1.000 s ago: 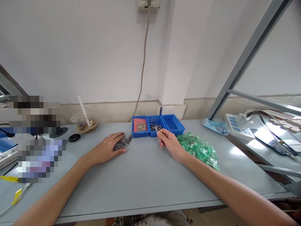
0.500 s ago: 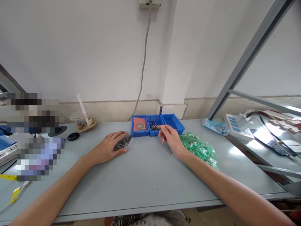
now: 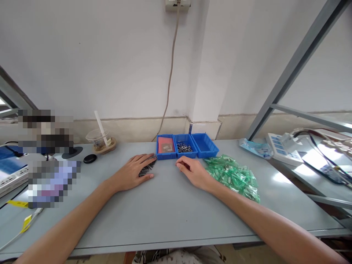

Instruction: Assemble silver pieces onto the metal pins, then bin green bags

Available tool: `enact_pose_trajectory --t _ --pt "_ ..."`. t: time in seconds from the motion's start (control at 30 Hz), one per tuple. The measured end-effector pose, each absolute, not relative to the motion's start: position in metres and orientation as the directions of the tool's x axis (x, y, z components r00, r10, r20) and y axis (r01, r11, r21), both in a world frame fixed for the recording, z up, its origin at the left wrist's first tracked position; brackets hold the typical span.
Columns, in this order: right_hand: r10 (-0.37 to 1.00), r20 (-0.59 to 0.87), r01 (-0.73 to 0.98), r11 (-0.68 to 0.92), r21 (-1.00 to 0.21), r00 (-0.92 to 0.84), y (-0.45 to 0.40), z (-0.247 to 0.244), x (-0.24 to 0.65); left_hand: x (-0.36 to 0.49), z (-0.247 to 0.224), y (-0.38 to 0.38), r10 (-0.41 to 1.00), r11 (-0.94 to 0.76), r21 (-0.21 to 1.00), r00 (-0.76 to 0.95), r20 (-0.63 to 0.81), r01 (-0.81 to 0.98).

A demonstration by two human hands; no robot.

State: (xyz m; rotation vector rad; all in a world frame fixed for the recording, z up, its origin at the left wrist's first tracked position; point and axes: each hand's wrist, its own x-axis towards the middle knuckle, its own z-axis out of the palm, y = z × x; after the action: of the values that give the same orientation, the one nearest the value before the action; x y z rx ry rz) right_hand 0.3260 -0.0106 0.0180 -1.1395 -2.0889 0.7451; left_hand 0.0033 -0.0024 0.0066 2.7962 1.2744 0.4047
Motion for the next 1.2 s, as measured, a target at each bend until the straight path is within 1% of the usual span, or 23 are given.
enact_pose_trajectory --t 0.27,0.47,0.73,1.07,1.2 --pt "0.845 0.26 0.536 0.505 -0.676 -0.467 -0.007 0.013 0.325 0.008 0.007 0.002 0.757 -0.65 0.138 0.619 0.211 0.747" --pt "0.83 0.25 0.537 0.522 -0.663 -0.498 -0.006 0.01 0.324 0.01 0.006 0.006 0.755 -0.652 0.141 0.621 0.211 0.745" --pt "0.811 0.234 0.548 0.545 -0.634 -0.536 -0.008 0.012 0.323 0.013 0.01 0.003 0.744 -0.665 0.19 0.617 0.258 0.722" --pt "0.757 0.269 0.525 0.62 -0.582 -0.596 -0.009 0.013 0.327 0.011 0.008 -0.01 0.758 -0.652 0.246 0.601 0.253 0.718" --pt "0.723 0.28 0.522 0.663 -0.537 -0.631 -0.01 0.012 0.328 0.012 0.008 -0.01 0.762 -0.647 0.286 0.592 0.261 0.707"
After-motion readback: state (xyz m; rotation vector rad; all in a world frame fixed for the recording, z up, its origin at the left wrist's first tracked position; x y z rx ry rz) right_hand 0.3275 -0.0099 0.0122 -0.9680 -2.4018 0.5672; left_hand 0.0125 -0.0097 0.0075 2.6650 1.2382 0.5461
